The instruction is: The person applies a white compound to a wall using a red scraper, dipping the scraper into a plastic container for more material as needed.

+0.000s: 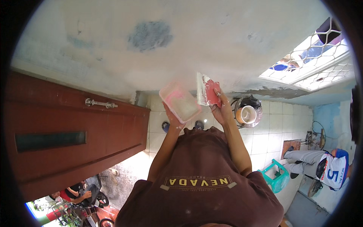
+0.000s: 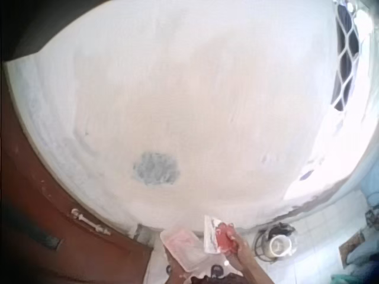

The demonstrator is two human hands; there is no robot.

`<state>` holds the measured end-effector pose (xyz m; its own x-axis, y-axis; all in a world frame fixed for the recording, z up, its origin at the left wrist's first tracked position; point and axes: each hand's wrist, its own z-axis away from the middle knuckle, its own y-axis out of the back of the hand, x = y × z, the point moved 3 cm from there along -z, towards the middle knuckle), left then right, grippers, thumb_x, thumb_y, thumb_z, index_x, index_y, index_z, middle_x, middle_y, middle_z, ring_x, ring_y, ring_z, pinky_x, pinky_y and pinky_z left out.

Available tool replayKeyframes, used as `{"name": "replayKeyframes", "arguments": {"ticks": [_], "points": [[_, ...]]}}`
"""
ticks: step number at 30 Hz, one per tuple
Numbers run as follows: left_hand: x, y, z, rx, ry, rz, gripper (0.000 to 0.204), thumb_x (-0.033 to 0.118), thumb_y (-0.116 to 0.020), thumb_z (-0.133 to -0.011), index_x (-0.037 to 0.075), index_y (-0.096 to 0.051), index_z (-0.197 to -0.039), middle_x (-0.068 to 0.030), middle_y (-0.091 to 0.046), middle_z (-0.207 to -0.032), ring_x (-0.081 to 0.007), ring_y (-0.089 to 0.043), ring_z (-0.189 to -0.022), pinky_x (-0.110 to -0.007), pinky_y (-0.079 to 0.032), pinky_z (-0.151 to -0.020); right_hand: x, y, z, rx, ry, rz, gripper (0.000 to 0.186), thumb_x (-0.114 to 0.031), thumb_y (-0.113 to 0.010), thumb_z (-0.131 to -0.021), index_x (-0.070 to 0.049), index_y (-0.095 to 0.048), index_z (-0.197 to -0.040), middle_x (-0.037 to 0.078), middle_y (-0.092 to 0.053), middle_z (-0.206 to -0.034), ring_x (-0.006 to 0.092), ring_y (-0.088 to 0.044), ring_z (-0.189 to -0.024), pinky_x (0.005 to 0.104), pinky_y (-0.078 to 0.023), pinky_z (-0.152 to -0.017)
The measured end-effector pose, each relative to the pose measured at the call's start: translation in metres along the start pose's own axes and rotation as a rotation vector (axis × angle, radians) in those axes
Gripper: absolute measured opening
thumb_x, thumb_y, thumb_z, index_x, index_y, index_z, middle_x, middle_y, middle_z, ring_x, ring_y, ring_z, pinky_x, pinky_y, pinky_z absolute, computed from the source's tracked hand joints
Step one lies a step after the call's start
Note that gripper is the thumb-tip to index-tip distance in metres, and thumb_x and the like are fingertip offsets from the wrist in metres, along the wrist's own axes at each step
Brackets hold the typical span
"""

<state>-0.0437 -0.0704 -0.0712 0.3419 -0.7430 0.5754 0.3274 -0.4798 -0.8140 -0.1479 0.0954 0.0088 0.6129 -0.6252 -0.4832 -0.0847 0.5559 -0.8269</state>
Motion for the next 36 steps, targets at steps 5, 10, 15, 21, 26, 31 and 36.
{"name": "replayKeyframes", "arguments": {"ticks": [5,10,15,21,26,31,36], "points": [[0.001,0.006,0.009,0.079,0.100,0.184,0.069,0.068,-0.038,-0.099,0.019,-0.039,-0.148,-0.0055,-0.052,-0.140,-0.0272,-0.054,-0.128,-0.052,-0.050,-0.104,-0.015,0.006,0.000,0.009,0.142,0.009,0.028,-0.011,-0.060,-0.098,-0.002,-0.056,-0.124,0.008,-0.065,-0.119,0.0160,-0.067,-0.104,0.0302,-0.060,-0.084],[-0.008,0.010,-0.001,0.082,0.230,0.232,0.071,0.070,-0.039,-0.097,0.020,-0.041,-0.147,-0.0057,-0.055,-0.137,-0.0282,-0.057,-0.125,-0.053,-0.051,-0.103,-0.035,0.024,-0.020,0.029,0.202,-0.045,0.020,-0.009,-0.056,-0.098,0.000,-0.057,-0.116,0.010,-0.064,-0.116,0.0192,-0.068,-0.104,0.0321,-0.060,-0.085],[-0.009,0.001,-0.020,0.043,0.339,0.213,0.073,0.072,-0.039,-0.095,0.020,-0.041,-0.146,-0.0059,-0.056,-0.136,-0.0281,-0.058,-0.124,-0.053,-0.052,-0.102,-0.082,-0.010,-0.042,0.110,0.373,0.031,0.020,-0.009,-0.053,-0.099,0.004,-0.056,-0.113,0.015,-0.064,-0.114,0.0252,-0.069,-0.100,0.0344,-0.062,-0.089],[0.010,0.003,-0.047,-0.019,0.335,0.235,0.072,0.072,-0.039,-0.096,0.020,-0.043,-0.145,-0.0054,-0.055,-0.137,-0.0277,-0.057,-0.124,-0.053,-0.051,-0.102,-0.131,-0.011,-0.076,0.175,0.425,0.074,0.022,-0.010,-0.050,-0.100,0.007,-0.055,-0.113,0.020,-0.063,-0.113,0.0285,-0.068,-0.101,0.0345,-0.062,-0.090],[0.025,0.007,-0.061,0.041,0.292,0.247,0.070,0.071,-0.041,-0.096,0.019,-0.045,-0.143,-0.0054,-0.056,-0.135,-0.0288,-0.058,-0.123,-0.053,-0.052,-0.102,-0.182,0.022,-0.092,0.273,0.418,0.183,0.021,-0.012,-0.044,-0.103,0.007,-0.054,-0.104,0.024,-0.063,-0.110,0.0303,-0.068,-0.101,0.0349,-0.062,-0.091],[0.024,0.014,-0.050,0.042,0.321,0.305,0.068,0.070,-0.044,-0.095,0.020,-0.046,-0.141,-0.0047,-0.055,-0.134,-0.0295,-0.057,-0.122,-0.055,-0.051,-0.101,-0.239,0.042,-0.110,0.239,0.328,0.115,0.018,-0.006,-0.048,-0.099,0.006,-0.054,-0.088,0.024,-0.065,-0.102,0.0329,-0.067,-0.103,0.0320,-0.064,-0.089],[0.007,0.036,-0.059,0.015,0.294,0.256,0.067,0.069,-0.044,-0.095,0.021,-0.046,-0.142,-0.0040,-0.055,-0.135,-0.0275,-0.055,-0.125,-0.053,-0.051,-0.102,-0.312,-0.014,-0.149,0.173,0.267,-0.045,0.034,-0.005,-0.037,-0.101,0.025,-0.047,-0.114,0.037,-0.049,-0.120,0.0415,-0.056,-0.118,0.0316,-0.062,-0.093]]}}
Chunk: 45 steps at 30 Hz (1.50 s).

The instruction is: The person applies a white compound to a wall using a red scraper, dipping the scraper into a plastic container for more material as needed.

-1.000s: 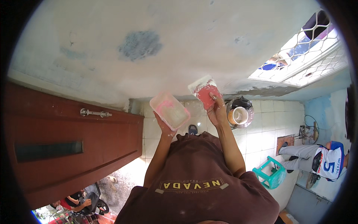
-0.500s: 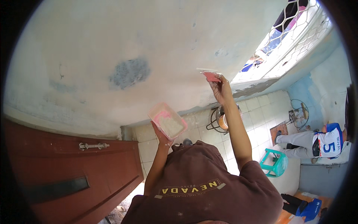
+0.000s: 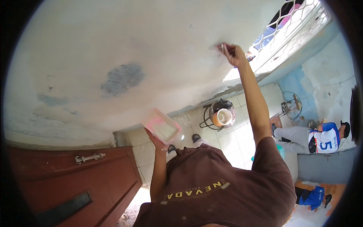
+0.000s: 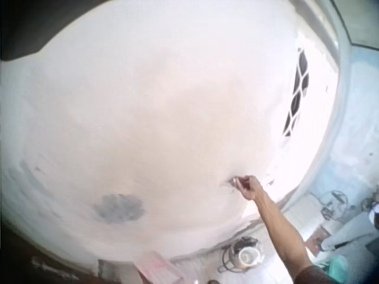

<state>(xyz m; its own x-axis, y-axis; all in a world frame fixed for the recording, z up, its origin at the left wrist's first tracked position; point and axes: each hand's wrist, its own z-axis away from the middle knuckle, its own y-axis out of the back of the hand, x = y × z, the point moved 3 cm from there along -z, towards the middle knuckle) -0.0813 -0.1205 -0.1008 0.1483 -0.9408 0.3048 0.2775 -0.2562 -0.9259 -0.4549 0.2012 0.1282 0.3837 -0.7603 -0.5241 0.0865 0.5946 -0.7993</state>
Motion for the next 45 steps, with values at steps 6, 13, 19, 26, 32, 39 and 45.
{"name": "replayKeyframes", "arguments": {"ticks": [6,13,19,26,32,39,45], "points": [[-0.022,-0.040,-0.010,0.096,-0.111,-0.017,0.062,0.066,-0.044,-0.098,0.021,-0.047,-0.140,-0.0027,-0.055,-0.133,-0.0262,-0.056,-0.123,-0.052,-0.051,-0.102,-0.030,-0.009,0.049,-0.185,0.122,-0.006,0.035,-0.001,-0.040,-0.098,0.026,-0.045,-0.118,0.036,-0.055,-0.118,0.0328,-0.065,-0.106,0.0287,-0.063,-0.089],[-0.072,-0.044,-0.012,0.012,-0.146,-0.002,0.064,0.068,-0.043,-0.097,0.021,-0.046,-0.141,-0.0023,-0.055,-0.133,-0.0261,-0.057,-0.121,-0.050,-0.052,-0.101,0.066,0.085,0.030,0.007,-0.087,0.085,0.005,0.005,-0.047,-0.091,0.006,-0.050,-0.088,0.030,-0.061,-0.107,0.0347,-0.066,-0.102,0.0347,-0.062,-0.090],[-0.108,-0.081,0.004,0.126,-0.231,-0.070,0.065,0.068,-0.043,-0.097,0.021,-0.044,-0.142,-0.0039,-0.055,-0.132,-0.0265,-0.057,-0.121,-0.051,-0.053,-0.099,-0.003,0.047,-0.014,-0.315,-0.217,-0.514,0.034,0.005,-0.035,-0.097,0.021,-0.045,-0.125,0.038,-0.047,-0.130,0.0430,-0.056,-0.116,0.0374,-0.062,-0.095],[-0.151,-0.079,0.031,0.169,-0.308,-0.062,0.070,0.071,-0.041,-0.096,0.021,-0.041,-0.145,-0.0044,-0.053,-0.136,-0.0290,-0.055,-0.125,-0.053,-0.051,-0.103,-0.014,0.064,0.051,-0.191,0.060,-0.244,0.022,0.005,-0.044,-0.095,0.019,-0.055,-0.108,0.029,-0.062,-0.112,0.0338,-0.065,-0.107,0.0341,-0.060,-0.096],[-0.203,-0.071,0.033,0.215,-0.244,0.020,0.077,0.074,-0.037,-0.095,0.021,-0.036,-0.149,-0.0065,-0.048,-0.143,-0.0317,-0.050,-0.131,-0.055,-0.046,-0.107,0.103,0.110,-0.019,-0.025,-0.375,-0.322,0.026,0.000,-0.040,-0.098,0.018,-0.054,-0.110,0.030,-0.058,-0.116,0.0394,-0.061,-0.111,0.0398,-0.058,-0.101],[-0.210,-0.076,0.046,0.238,-0.291,-0.023,0.073,0.072,-0.038,-0.096,0.021,-0.040,-0.147,-0.0056,-0.051,-0.139,-0.0302,-0.053,-0.128,-0.054,-0.047,-0.106,-0.043,0.049,0.016,-0.398,-0.124,-0.552,0.033,0.002,-0.041,-0.095,0.021,-0.048,-0.121,0.033,-0.054,-0.125,0.0384,-0.058,-0.117,0.0394,-0.060,-0.096],[-0.215,-0.071,0.063,0.291,-0.327,0.002,0.071,0.071,-0.038,-0.096,0.021,-0.041,-0.146,-0.0056,-0.051,-0.137,-0.0294,-0.054,-0.126,-0.053,-0.048,-0.105,0.042,0.100,0.040,-0.190,-0.145,-0.320,0.004,0.008,-0.051,-0.090,0.010,-0.051,-0.094,0.023,-0.060,-0.100,0.0319,-0.065,-0.094,0.0392,-0.061,-0.094]]}}
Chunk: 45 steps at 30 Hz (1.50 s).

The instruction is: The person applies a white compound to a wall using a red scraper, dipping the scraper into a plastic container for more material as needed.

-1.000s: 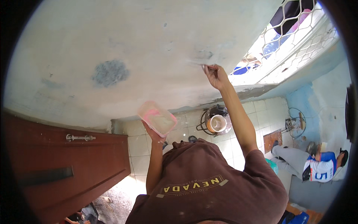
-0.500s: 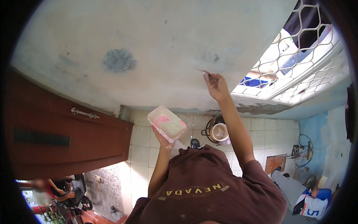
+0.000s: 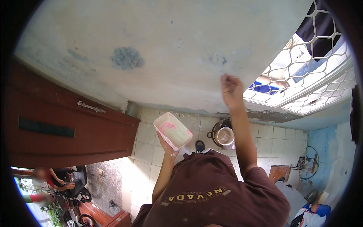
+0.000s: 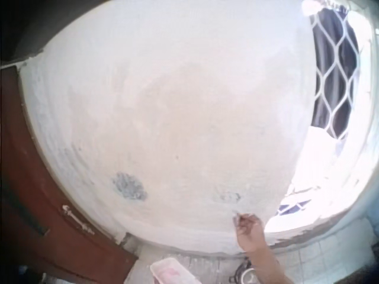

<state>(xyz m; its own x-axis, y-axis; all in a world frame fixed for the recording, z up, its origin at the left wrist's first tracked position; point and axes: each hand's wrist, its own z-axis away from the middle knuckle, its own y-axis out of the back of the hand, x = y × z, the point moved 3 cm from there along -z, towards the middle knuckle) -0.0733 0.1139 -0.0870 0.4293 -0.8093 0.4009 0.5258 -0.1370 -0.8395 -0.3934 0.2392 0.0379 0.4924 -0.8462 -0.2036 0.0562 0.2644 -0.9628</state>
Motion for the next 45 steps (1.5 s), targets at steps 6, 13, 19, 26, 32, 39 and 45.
{"name": "replayKeyframes", "arguments": {"ticks": [6,13,19,26,32,39,45], "points": [[-0.002,-0.015,0.003,-0.007,0.067,-0.036,0.073,0.072,-0.036,-0.096,0.019,-0.041,-0.146,-0.0063,-0.052,-0.136,-0.0298,-0.055,-0.124,-0.053,-0.049,-0.103,0.027,-0.011,-0.066,0.008,-0.253,-0.357,0.030,0.005,-0.046,-0.088,0.020,-0.052,-0.113,0.031,-0.057,-0.115,0.0403,-0.060,-0.110,0.0453,-0.060,-0.094],[0.000,-0.012,0.000,-0.035,0.036,-0.021,0.073,0.072,-0.034,-0.097,0.019,-0.040,-0.147,-0.0069,-0.051,-0.138,-0.0307,-0.054,-0.127,-0.054,-0.048,-0.104,-0.069,-0.057,0.001,-0.317,-0.132,-0.627,0.037,0.000,-0.040,-0.096,0.021,-0.048,-0.126,0.036,-0.051,-0.127,0.0390,-0.062,-0.108,0.0397,-0.060,-0.094],[-0.004,-0.024,0.000,-0.051,0.057,-0.029,0.075,0.073,-0.034,-0.096,0.020,-0.038,-0.150,-0.0064,-0.048,-0.144,-0.0310,-0.049,-0.132,-0.055,-0.044,-0.108,0.022,0.004,-0.024,0.089,-0.261,-0.285,0.037,0.000,-0.040,-0.098,0.023,-0.043,-0.128,0.034,-0.052,-0.126,0.0365,-0.060,-0.111,0.0368,-0.061,-0.094],[-0.009,-0.033,-0.019,-0.091,0.100,-0.033,0.074,0.071,-0.034,-0.097,0.020,-0.038,-0.151,-0.0060,-0.048,-0.145,-0.0311,-0.049,-0.134,-0.056,-0.043,-0.109,-0.073,-0.073,-0.029,-0.122,-0.231,-0.471,0.043,-0.011,-0.039,-0.103,0.020,-0.042,-0.133,0.034,-0.045,-0.139,0.0325,-0.058,-0.115,0.0371,-0.059,-0.096],[-0.015,-0.036,-0.018,-0.103,0.103,-0.031,0.070,0.069,-0.036,-0.098,0.021,-0.040,-0.149,-0.0052,-0.050,-0.143,-0.0296,-0.050,-0.131,-0.054,-0.045,-0.107,-0.031,-0.030,0.052,-0.138,0.071,0.495,0.036,-0.009,-0.060,-0.098,0.007,-0.055,-0.130,0.013,-0.067,-0.115,0.0208,-0.068,-0.102,0.0386,-0.060,-0.092],[-0.013,-0.041,-0.024,-0.108,0.137,-0.055,0.073,0.071,-0.036,-0.097,0.021,-0.039,-0.149,-0.0052,-0.048,-0.144,-0.0295,-0.051,-0.130,-0.054,-0.045,-0.107,-0.004,-0.001,0.016,-0.108,0.308,0.977,0.026,-0.014,-0.073,-0.092,0.003,-0.067,-0.111,0.010,-0.071,-0.107,0.0177,-0.069,-0.095,0.0383,-0.060,-0.089],[-0.010,-0.040,-0.026,-0.129,0.150,-0.026,0.075,0.073,-0.035,-0.096,0.021,-0.037,-0.151,-0.0067,-0.047,-0.146,-0.0317,-0.049,-0.132,-0.056,-0.043,-0.109,0.013,0.008,-0.033,0.076,0.407,0.771,0.028,-0.015,-0.076,-0.090,0.005,-0.067,-0.108,0.010,-0.071,-0.106,0.0183,-0.069,-0.092,0.0384,-0.060,-0.086]]}}
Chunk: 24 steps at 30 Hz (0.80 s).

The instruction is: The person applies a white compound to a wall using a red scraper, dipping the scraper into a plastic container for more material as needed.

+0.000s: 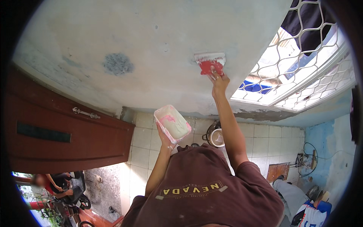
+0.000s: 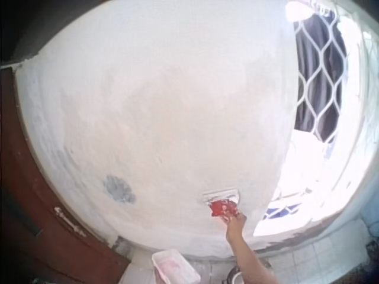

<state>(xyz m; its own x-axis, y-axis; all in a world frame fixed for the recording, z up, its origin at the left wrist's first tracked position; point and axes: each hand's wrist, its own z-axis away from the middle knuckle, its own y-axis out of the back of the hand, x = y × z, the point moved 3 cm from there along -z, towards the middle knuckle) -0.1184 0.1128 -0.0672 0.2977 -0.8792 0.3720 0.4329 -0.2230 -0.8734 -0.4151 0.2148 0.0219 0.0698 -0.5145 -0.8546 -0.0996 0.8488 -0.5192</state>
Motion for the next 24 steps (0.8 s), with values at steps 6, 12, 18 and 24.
{"name": "replayKeyframes", "arguments": {"ticks": [6,12,18,24], "points": [[-0.003,0.015,-0.009,-0.006,-0.028,0.013,0.076,0.073,-0.035,-0.096,0.020,-0.037,-0.151,-0.0074,-0.046,-0.147,-0.0324,-0.047,-0.135,-0.058,-0.042,-0.109,0.078,0.078,0.014,0.229,-0.116,0.036,0.029,-0.013,-0.078,-0.088,0.002,-0.067,-0.110,0.008,-0.070,-0.105,0.0164,-0.069,-0.091,0.0350,-0.060,-0.081],[0.001,0.013,-0.001,0.030,-0.022,0.014,0.076,0.073,-0.034,-0.096,0.020,-0.036,-0.151,-0.0086,-0.047,-0.146,-0.0329,-0.048,-0.134,-0.058,-0.042,-0.109,0.046,0.051,0.064,0.037,0.006,0.099,0.029,-0.013,-0.080,-0.087,0.001,-0.068,-0.110,0.006,-0.070,-0.099,0.0128,-0.067,-0.088,0.0299,-0.059,-0.074],[-0.008,0.013,-0.005,-0.038,-0.005,0.011,0.080,0.075,-0.033,-0.095,0.018,-0.036,-0.151,-0.0098,-0.048,-0.145,-0.0339,-0.050,-0.132,-0.059,-0.044,-0.107,-0.033,-0.023,0.002,-0.044,0.268,0.198,0.030,-0.013,-0.081,-0.086,0.002,-0.068,-0.107,0.006,-0.070,-0.097,0.0106,-0.065,-0.083,0.0288,-0.059,-0.072],[-0.001,0.023,-0.010,0.010,-0.040,-0.047,0.080,0.075,-0.033,-0.095,0.018,-0.036,-0.151,-0.0100,-0.048,-0.144,-0.0342,-0.052,-0.130,-0.059,-0.047,-0.105,0.048,0.053,-0.009,0.171,0.063,0.206,0.034,-0.014,-0.084,-0.083,0.001,-0.067,-0.109,0.006,-0.070,-0.099,0.0127,-0.067,-0.083,0.0297,-0.059,-0.071]]}}
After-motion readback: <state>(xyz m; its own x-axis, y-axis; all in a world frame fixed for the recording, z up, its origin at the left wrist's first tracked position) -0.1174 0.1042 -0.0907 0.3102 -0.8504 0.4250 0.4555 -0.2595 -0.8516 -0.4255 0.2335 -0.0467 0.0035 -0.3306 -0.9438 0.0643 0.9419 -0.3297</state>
